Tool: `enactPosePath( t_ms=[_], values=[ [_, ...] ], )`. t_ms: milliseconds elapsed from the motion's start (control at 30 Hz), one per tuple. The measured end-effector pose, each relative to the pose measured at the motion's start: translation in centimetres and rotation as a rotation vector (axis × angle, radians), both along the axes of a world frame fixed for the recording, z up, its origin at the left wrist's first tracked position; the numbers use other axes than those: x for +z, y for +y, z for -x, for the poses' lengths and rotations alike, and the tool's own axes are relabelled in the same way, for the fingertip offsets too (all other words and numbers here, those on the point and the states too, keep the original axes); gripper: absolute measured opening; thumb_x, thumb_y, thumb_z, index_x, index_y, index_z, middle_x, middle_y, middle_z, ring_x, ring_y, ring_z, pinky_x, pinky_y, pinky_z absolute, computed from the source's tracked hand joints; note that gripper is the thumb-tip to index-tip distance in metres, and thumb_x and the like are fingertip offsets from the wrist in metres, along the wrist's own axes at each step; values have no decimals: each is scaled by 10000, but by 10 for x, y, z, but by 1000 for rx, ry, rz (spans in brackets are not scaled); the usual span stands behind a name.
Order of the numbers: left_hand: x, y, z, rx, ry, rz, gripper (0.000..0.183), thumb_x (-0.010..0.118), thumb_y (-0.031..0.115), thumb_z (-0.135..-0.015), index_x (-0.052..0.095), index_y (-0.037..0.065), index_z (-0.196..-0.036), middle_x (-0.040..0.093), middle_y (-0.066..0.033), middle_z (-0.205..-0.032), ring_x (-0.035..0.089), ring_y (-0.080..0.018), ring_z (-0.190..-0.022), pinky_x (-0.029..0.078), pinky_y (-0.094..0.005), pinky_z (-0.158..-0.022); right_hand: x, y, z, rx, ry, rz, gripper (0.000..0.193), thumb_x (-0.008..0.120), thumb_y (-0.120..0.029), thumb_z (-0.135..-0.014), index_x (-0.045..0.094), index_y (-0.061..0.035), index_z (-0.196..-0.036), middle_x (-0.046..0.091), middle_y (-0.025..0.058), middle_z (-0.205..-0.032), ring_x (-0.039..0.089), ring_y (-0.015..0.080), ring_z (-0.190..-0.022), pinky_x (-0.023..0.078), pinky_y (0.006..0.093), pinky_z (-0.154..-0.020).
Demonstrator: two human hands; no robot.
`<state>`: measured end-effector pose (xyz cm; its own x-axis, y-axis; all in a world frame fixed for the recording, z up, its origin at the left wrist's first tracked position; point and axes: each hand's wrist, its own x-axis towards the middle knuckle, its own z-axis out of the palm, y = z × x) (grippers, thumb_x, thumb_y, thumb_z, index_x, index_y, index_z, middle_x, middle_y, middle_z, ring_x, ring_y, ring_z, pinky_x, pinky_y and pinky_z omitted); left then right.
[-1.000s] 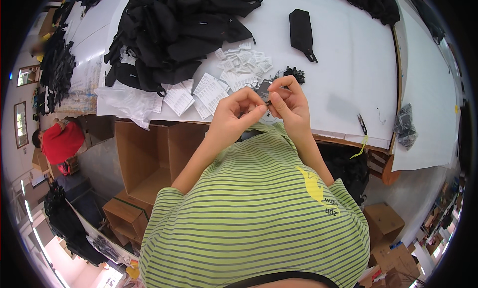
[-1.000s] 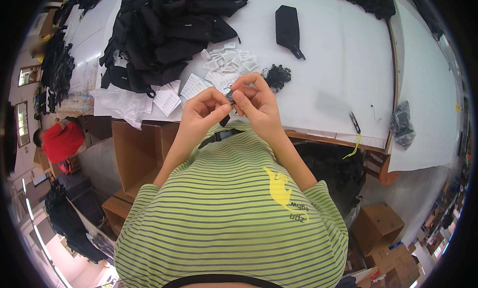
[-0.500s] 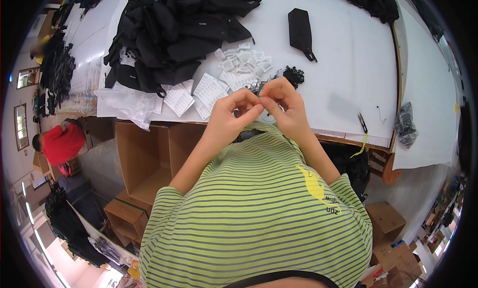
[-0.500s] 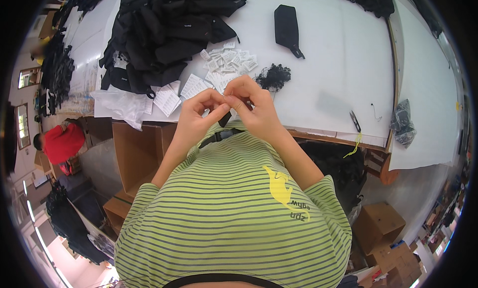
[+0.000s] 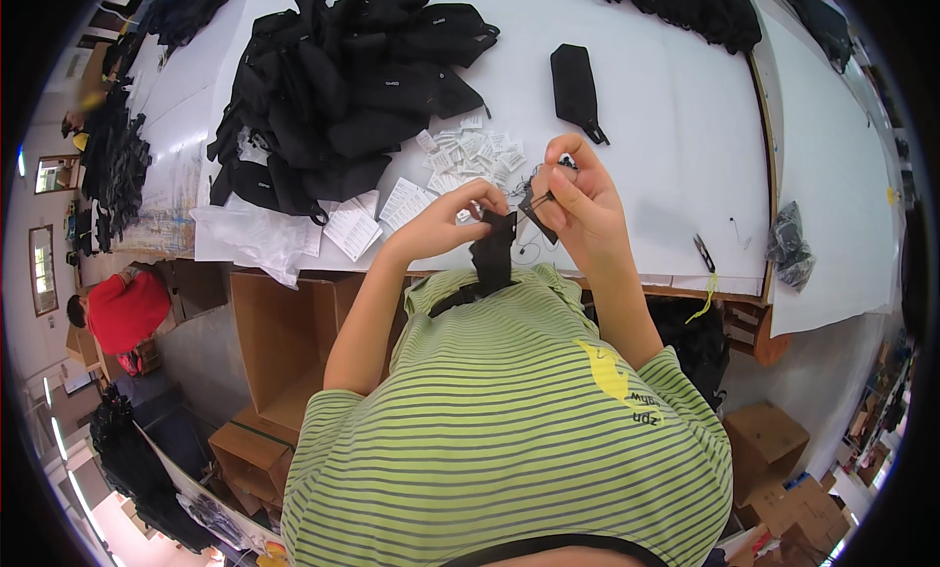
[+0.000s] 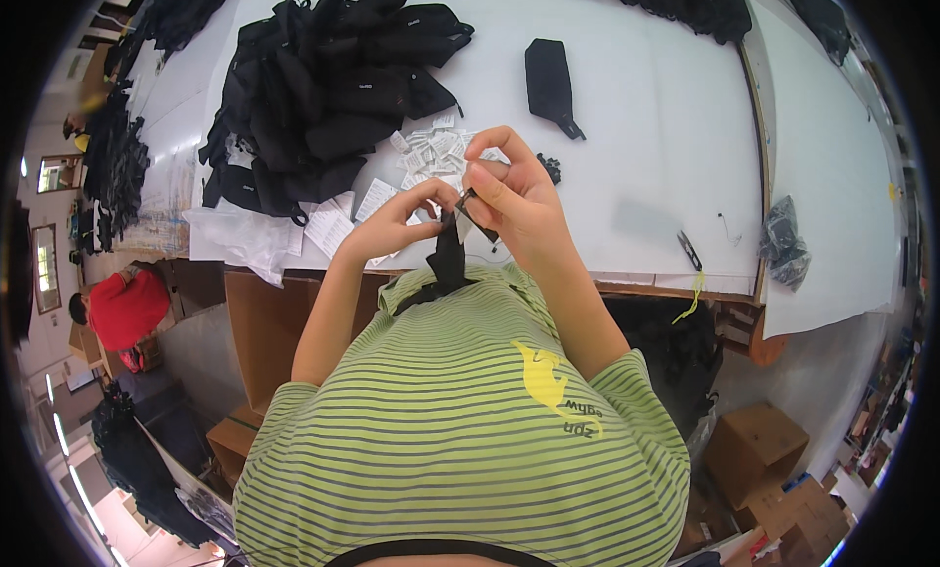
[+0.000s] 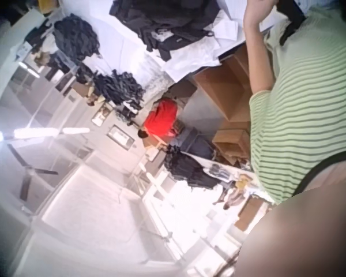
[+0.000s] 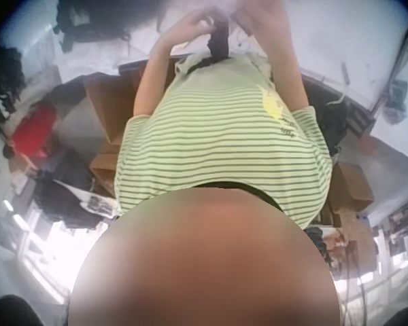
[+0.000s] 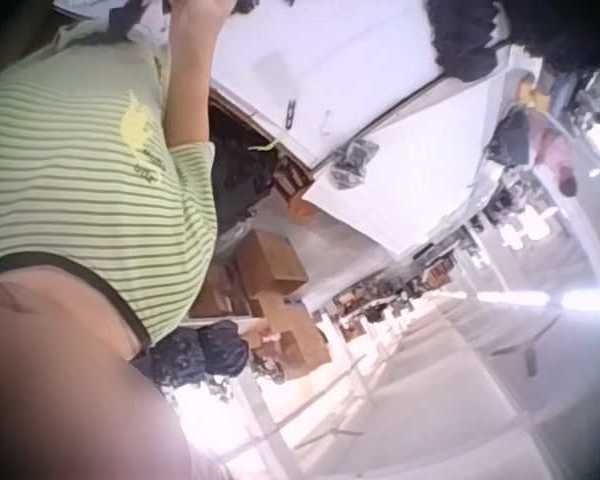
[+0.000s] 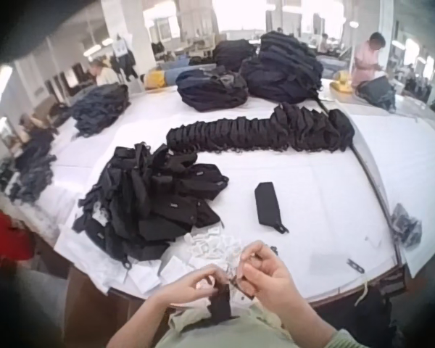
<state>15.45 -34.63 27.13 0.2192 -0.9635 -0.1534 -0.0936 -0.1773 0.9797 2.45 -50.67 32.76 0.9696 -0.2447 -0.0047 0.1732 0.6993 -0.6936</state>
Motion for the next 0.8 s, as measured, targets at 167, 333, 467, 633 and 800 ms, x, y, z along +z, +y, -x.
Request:
enactPosePath(
  t_ms=[167, 333, 467, 633, 800],
  values=[
    [-16, 25, -8, -220, -235, -270, 243, 705, 189, -786, 631, 61, -979, 580, -52, -969, 471, -219, -1016, 358, -310, -906, -6, -2, 9, 47, -89, -184, 105, 480, -106, -951, 445, -78, -1046, 443, -10, -614, 335, 43, -522, 245, 201, -499],
    [-18, 42, 5, -17, -66, -378, 260, 714, 204, -777, 639, 19, -943, 627, -55, -866, 535, -139, -820, 412, -270, -786, -10, -6, 20, -32, -91, -334, 85, 446, -86, -958, 433, -79, -1042, 359, -22, -580, 300, 51, -503, 244, 204, -467],
    [-20, 53, 19, 221, -34, -167, 246, 710, 167, -791, 618, -19, -923, 629, -49, -783, 535, -90, -743, 436, -252, -697, -17, -17, 26, -111, -97, -304, 93, 442, -84, -959, 436, -74, -1051, 350, -24, -579, 293, 50, -503, 247, 202, -459],
    [-13, 55, 36, 363, -81, -91, 225, 694, 151, -800, 617, -21, -923, 617, -50, -769, 532, -83, -741, 433, -249, -705, -39, -30, 27, -239, -73, 55, 178, 470, -107, -950, 484, -40, -1114, 537, 16, -755, 490, 80, -668, 385, 211, -620],
    [7, 58, 36, 322, -96, -6, 256, 687, 157, -810, 610, -15, -982, 618, -34, -829, 534, -84, -781, 430, -248, -724, -87, -20, 21, -15, 182, 634, 385, 527, -161, -929, 449, -14, -1276, 529, 60, -1188, 496, 142, -1083, 375, 275, -931]
  ],
)
